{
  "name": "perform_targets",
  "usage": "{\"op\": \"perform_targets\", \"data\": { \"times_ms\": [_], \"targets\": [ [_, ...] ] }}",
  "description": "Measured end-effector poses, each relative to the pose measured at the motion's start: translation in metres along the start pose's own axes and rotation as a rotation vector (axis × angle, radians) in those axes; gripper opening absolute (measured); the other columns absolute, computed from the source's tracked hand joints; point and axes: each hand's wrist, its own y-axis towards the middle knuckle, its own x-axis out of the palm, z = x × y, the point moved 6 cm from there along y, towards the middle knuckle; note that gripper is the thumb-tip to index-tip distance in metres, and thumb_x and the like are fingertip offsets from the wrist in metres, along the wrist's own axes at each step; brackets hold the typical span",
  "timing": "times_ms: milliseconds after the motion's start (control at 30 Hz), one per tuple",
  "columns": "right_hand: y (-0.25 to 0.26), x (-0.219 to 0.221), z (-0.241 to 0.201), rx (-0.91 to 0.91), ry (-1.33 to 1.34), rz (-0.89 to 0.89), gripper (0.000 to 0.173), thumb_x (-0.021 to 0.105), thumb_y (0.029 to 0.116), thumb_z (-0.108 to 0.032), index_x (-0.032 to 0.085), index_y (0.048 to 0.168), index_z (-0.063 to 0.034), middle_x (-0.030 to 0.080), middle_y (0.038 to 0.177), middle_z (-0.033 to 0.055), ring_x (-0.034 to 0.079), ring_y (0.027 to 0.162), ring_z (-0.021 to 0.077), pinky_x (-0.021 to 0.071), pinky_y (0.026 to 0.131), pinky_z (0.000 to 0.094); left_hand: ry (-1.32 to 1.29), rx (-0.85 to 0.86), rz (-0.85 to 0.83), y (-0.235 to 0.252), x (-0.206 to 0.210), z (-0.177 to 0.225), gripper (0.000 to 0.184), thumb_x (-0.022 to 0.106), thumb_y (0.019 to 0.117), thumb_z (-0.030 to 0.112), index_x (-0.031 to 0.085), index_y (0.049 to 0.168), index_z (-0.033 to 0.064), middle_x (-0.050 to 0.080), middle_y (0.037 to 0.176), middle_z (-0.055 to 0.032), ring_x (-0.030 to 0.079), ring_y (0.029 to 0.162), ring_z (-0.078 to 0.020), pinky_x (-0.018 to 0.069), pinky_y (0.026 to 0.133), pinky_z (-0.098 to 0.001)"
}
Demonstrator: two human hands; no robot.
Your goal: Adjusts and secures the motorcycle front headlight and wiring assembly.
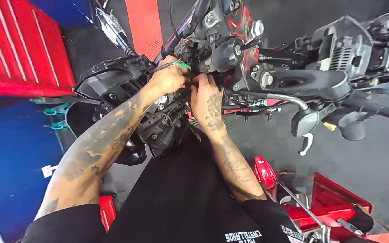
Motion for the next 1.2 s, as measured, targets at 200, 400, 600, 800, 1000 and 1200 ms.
{"op": "perform_targets", "data": {
  "times_ms": [200, 400, 600, 800, 1000, 1200],
  "targets": [
    [-0.005, 0.01, 0.002, 0.035, -0.06, 0.144, 0.018, 0.059, 0.1026, -0.016, 0.065, 0.117, -0.0077, 0.065, 0.116, 0.0176, 0.069, 0.089, 0.034, 0.0576, 0.07, 0.0501, -0.011, -0.023, -0.075, 0.0, -0.001, -0.002, 0.019, 0.067, 0.0931, 0.017, 0.075, 0.109, 0.0127, 0.075, 0.099, -0.0056, 0.07, 0.082, -0.018, 0.0574, 0.074, -0.0437],
    [0.014, 0.016, 0.007, -0.011, -0.15, 0.366, 0.019, 0.059, 0.0994, -0.016, 0.074, 0.109, -0.01, 0.068, 0.115, 0.0138, 0.072, 0.089, 0.0257, 0.0593, 0.071, 0.0409, -0.023, -0.017, -0.099, -0.004, -0.001, -0.004, 0.022, 0.063, 0.097, 0.019, 0.074, 0.115, 0.0128, 0.074, 0.1, -0.0066, 0.07, 0.08, -0.0172, 0.0585, 0.074, -0.0415],
    [0.018, 0.017, 0.007, -0.045, -0.139, 0.3, 0.017, 0.063, 0.0964, -0.016, 0.077, 0.106, -0.0129, 0.068, 0.114, 0.0128, 0.071, 0.09, 0.0252, 0.0582, 0.073, 0.0419, -0.009, -0.01, -0.131, -0.004, -0.001, -0.003, 0.025, 0.06, 0.0976, 0.017, 0.072, 0.12, 0.0136, 0.073, 0.107, -0.0066, 0.07, 0.083, -0.0174, 0.0587, 0.076, -0.0417],
    [0.023, 0.021, 0.009, -0.01, -0.168, 0.205, 0.018, 0.061, 0.0981, -0.018, 0.075, 0.109, -0.0149, 0.074, 0.113, 0.0073, 0.073, 0.098, 0.0249, 0.0571, 0.078, 0.048, -0.034, -0.031, -0.149, -0.006, -0.002, -0.003, 0.027, 0.06, 0.0964, 0.013, 0.071, 0.121, 0.0134, 0.073, 0.108, -0.0045, 0.069, 0.082, -0.0133, 0.0581, 0.076, -0.0371],
    [0.028, 0.024, 0.011, 0.065, -0.18, 0.162, 0.02, 0.06, 0.0989, -0.022, 0.075, 0.11, -0.014, 0.075, 0.107, 0.0065, 0.072, 0.1, 0.0251, 0.0558, 0.083, 0.0484, -0.068, -0.035, -0.176, -0.006, -0.002, -0.005, 0.028, 0.064, 0.0935, 0.01, 0.07, 0.121, 0.0139, 0.073, 0.105, -0.0013, 0.069, 0.083, -0.0099, 0.0581, 0.076, -0.0326],
    [0.029, 0.024, 0.013, 0.076, -0.169, 0.15, 0.022, 0.06, 0.0991, -0.024, 0.074, 0.111, -0.0128, 0.075, 0.107, 0.0078, 0.072, 0.101, 0.0264, 0.0561, 0.084, 0.0489, -0.073, -0.039, -0.212, -0.011, -0.005, -0.003, 0.027, 0.071, 0.0912, 0.015, 0.073, 0.118, 0.0176, 0.073, 0.113, 0.0022, 0.07, 0.088, -0.0075, 0.0583, 0.079, -0.0305]
  ]
}}
